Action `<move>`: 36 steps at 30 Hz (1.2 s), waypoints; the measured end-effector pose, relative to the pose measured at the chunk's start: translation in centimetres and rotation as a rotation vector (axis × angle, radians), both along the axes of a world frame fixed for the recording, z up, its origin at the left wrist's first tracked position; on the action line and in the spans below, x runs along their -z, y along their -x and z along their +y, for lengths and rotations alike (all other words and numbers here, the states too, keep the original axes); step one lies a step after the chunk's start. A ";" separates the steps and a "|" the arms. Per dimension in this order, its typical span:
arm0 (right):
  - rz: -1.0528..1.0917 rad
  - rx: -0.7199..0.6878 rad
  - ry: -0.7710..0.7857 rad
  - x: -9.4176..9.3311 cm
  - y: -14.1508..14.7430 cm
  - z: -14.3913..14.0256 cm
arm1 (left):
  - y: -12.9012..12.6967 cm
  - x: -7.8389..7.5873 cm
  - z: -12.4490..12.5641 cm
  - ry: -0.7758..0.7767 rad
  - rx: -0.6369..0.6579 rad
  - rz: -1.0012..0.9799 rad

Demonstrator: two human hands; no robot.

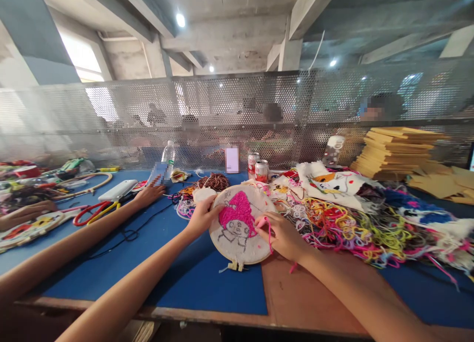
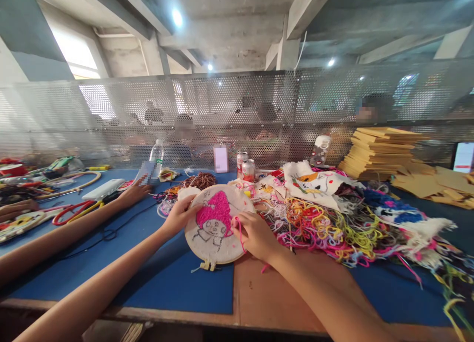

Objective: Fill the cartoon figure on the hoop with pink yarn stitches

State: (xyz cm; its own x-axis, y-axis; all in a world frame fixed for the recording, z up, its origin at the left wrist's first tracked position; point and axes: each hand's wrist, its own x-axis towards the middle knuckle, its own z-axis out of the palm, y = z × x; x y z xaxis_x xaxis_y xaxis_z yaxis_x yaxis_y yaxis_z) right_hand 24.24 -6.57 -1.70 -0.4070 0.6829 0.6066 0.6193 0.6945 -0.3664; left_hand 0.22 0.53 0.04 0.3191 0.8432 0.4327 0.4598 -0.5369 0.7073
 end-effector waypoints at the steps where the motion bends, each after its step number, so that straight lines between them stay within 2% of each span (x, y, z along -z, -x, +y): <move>1: -0.006 0.003 0.013 0.0 -0.1 0.0 | 0.0 0.0 0.0 0.001 0.001 0.003; 6: -0.084 0.004 0.010 -0.1 -0.4 0.1 | -0.1 -0.1 -0.1 0.006 -0.003 -0.002; 13: -0.011 -0.016 0.007 0.5 -0.8 0.6 | -0.1 -0.2 -0.1 0.015 0.009 -0.003; 23: 0.016 0.017 0.046 -0.3 -0.9 0.4 | -0.1 -0.2 -0.1 0.020 0.025 -0.030; 36: -0.009 0.010 -0.021 -0.5 -1.7 0.5 | -0.2 -0.8 -0.7 -0.035 0.027 -0.068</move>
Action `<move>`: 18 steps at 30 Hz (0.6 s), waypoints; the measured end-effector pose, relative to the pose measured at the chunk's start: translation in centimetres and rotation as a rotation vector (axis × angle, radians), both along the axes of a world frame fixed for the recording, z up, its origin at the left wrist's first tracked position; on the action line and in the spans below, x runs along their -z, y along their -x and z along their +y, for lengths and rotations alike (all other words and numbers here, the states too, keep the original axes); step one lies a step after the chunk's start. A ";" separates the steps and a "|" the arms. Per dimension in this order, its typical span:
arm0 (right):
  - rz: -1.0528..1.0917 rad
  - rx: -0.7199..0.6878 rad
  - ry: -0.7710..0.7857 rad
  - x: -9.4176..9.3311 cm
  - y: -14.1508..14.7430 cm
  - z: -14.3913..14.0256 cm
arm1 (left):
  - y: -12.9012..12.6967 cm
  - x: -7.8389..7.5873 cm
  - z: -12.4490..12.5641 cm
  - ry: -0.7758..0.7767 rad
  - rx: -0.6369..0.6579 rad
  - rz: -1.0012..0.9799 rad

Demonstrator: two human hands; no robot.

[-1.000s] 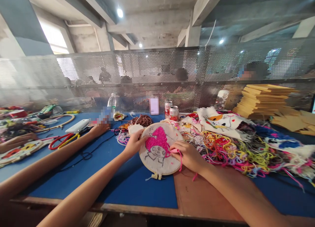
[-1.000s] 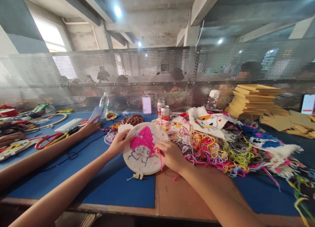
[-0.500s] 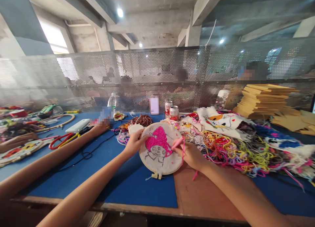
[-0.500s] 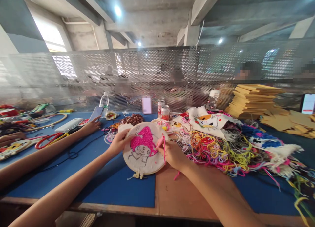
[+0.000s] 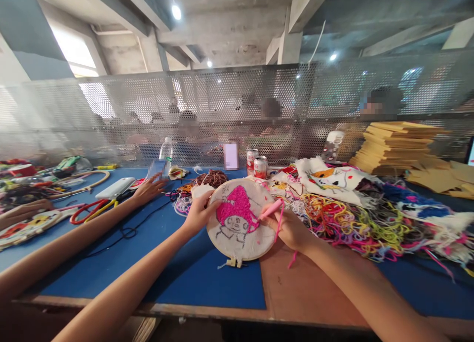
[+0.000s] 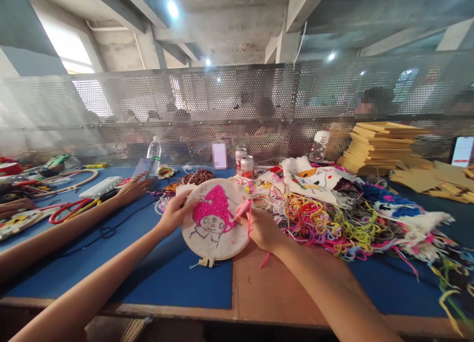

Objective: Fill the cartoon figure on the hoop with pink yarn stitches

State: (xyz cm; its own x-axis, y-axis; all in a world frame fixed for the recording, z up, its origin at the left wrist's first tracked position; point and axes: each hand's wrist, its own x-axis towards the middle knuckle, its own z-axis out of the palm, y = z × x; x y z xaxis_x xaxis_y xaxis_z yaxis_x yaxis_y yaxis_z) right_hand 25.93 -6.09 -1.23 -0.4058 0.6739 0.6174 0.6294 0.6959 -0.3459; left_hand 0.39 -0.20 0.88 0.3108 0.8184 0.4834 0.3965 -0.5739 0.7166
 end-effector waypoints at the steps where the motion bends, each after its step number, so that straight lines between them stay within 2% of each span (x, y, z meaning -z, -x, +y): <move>1: -0.001 0.001 0.001 0.0 0.0 0.0 | 0.0 0.0 0.0 -0.001 -0.002 -0.001; 11: 0.011 0.018 -0.036 0.0 -0.2 0.1 | 0.0 0.1 -0.1 0.009 -0.022 0.005; 18: 0.000 0.010 0.000 -0.2 -0.2 -0.1 | 0.0 0.0 -0.2 0.002 -0.016 -0.008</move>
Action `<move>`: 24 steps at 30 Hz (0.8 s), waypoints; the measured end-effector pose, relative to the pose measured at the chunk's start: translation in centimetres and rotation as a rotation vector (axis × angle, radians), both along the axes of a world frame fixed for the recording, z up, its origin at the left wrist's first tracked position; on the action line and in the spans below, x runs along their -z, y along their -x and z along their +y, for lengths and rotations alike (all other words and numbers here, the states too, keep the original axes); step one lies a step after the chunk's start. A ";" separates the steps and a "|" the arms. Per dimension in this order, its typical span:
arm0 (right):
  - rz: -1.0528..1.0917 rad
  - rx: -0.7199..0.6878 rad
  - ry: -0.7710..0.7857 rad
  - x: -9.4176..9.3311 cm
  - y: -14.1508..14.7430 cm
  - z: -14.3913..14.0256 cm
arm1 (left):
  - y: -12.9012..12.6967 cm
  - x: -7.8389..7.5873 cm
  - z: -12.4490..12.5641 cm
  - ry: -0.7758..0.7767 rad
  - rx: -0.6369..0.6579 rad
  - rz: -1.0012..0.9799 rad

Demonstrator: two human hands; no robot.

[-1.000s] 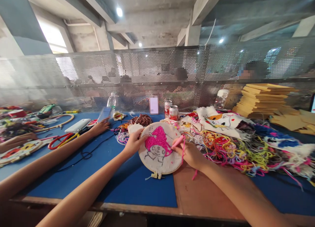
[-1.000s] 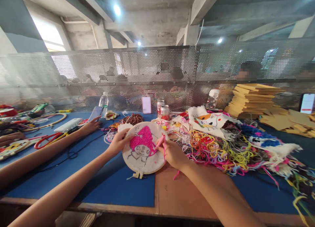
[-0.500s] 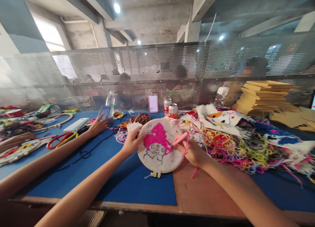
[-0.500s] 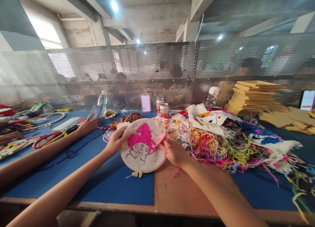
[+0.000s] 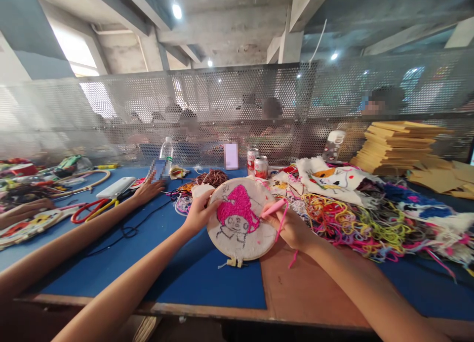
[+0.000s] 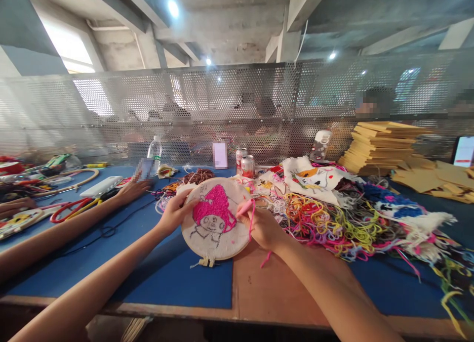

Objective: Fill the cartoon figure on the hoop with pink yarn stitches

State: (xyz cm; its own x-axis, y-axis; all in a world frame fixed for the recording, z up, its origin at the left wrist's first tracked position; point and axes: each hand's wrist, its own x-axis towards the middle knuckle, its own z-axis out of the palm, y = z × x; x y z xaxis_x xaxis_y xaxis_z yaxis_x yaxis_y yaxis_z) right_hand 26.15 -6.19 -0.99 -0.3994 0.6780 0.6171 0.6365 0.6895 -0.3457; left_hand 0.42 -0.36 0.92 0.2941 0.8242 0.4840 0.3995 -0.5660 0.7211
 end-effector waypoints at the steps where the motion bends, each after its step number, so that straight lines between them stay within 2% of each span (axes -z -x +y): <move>1: 0.007 -0.021 0.011 0.1 0.0 0.0 | 0.0 0.0 0.0 0.003 0.006 -0.007; 7: 0.155 -0.158 0.081 1.0 0.1 0.7 | -0.1 -0.1 -0.1 0.057 0.054 -0.055; 10: 0.083 -0.150 0.114 1.0 0.2 0.7 | -0.1 -0.2 -0.2 0.064 0.067 -0.053; 14: -0.074 -0.123 0.057 0.6 0.5 0.4 | -0.1 -0.3 -0.4 0.075 0.084 -0.062; 19: -0.095 -0.064 -0.001 0.8 0.9 0.3 | 0.0 -0.2 -0.5 0.075 0.093 -0.075; 24: 0.017 -0.032 -0.039 1.3 1.0 0.5 | 0.0 -0.3 -0.4 0.035 0.078 -0.048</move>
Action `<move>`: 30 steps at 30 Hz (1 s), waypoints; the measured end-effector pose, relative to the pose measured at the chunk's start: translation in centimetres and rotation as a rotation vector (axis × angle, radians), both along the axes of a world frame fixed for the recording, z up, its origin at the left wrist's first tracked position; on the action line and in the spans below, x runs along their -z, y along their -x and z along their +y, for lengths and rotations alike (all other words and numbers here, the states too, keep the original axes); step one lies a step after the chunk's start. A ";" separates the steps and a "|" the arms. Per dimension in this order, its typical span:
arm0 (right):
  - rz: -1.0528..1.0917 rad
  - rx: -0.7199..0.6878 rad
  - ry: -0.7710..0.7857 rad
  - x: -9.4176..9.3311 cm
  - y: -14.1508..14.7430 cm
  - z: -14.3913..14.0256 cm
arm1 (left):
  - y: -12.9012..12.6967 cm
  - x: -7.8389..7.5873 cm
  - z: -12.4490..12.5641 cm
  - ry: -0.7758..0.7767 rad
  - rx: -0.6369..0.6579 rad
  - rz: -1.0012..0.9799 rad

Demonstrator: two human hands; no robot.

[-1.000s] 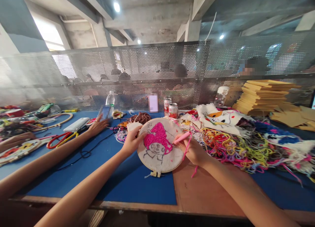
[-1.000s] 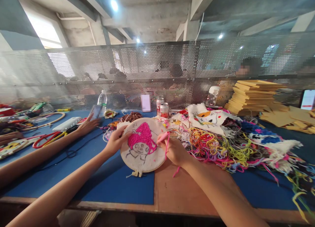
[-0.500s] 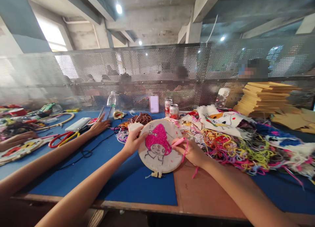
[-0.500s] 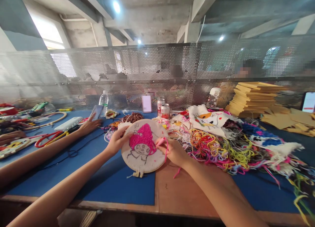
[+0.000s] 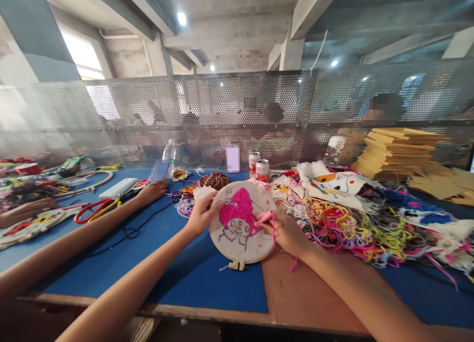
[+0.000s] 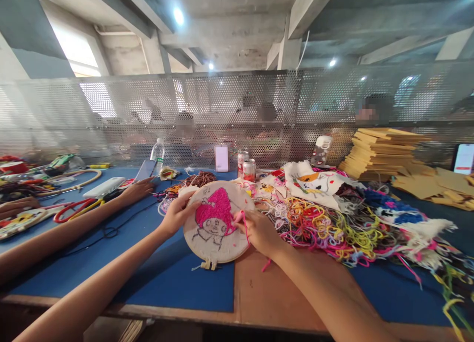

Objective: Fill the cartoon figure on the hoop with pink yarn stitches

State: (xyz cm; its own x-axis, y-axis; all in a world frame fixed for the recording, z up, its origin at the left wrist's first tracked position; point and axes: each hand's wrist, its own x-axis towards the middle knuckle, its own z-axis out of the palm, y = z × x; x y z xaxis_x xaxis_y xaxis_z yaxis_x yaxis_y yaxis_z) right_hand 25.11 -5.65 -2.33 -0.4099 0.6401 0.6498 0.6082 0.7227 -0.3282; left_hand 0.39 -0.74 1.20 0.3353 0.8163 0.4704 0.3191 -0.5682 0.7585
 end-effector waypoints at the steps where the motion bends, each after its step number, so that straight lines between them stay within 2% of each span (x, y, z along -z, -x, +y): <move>1: 0.019 0.016 -0.002 0.1 0.0 0.0 | 0.0 0.0 0.1 -0.008 -0.006 0.011; 10: -0.028 0.106 0.004 0.2 -0.2 0.3 | 0.1 0.6 0.8 -0.025 -0.023 0.050; 21: -0.006 0.098 0.032 0.2 -0.4 0.2 | 0.2 0.9 1.1 0.013 -0.035 0.059; 30: 0.057 0.031 0.083 -0.1 -0.3 0.1 | 0.2 1.0 1.0 0.017 -0.029 0.038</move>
